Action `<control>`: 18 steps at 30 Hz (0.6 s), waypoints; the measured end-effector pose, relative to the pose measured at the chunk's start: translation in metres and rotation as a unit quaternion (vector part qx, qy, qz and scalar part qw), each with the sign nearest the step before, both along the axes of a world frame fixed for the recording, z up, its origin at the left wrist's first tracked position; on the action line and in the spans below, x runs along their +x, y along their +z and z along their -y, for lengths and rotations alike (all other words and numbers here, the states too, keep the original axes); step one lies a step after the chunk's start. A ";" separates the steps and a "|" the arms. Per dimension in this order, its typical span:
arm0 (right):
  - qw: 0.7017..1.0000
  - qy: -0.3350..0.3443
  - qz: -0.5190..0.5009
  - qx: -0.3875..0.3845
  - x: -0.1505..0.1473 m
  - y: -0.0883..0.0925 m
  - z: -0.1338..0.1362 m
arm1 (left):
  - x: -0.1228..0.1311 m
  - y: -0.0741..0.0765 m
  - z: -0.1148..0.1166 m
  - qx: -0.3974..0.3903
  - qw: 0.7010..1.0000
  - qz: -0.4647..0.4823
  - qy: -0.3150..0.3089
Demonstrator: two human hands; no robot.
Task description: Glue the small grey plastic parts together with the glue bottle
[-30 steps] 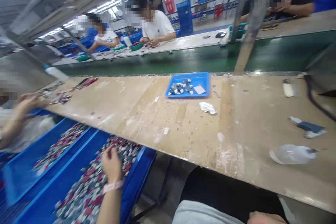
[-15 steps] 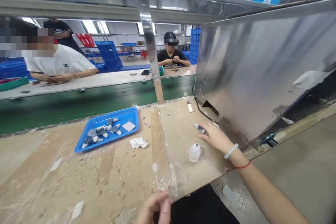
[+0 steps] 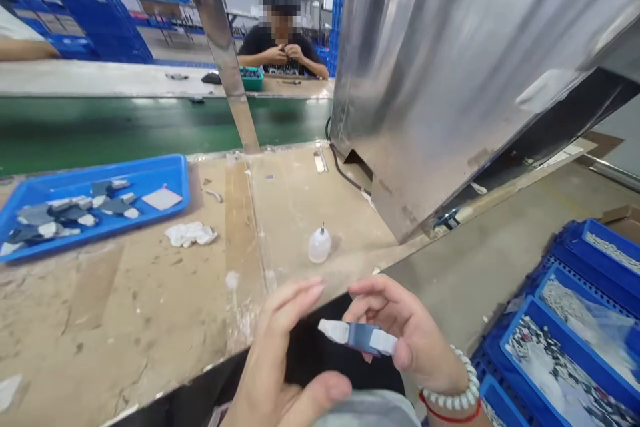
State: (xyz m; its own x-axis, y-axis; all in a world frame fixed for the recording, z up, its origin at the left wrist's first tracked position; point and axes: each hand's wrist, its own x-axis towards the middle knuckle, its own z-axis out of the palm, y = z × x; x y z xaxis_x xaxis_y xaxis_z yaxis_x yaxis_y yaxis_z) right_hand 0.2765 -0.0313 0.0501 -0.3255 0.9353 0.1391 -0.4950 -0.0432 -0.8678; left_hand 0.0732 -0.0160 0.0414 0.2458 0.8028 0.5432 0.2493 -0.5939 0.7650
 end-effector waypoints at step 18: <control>0.992 0.022 0.118 -0.026 -0.043 -0.012 0.005 | 0.010 0.014 -0.003 -0.122 0.958 0.210 -0.153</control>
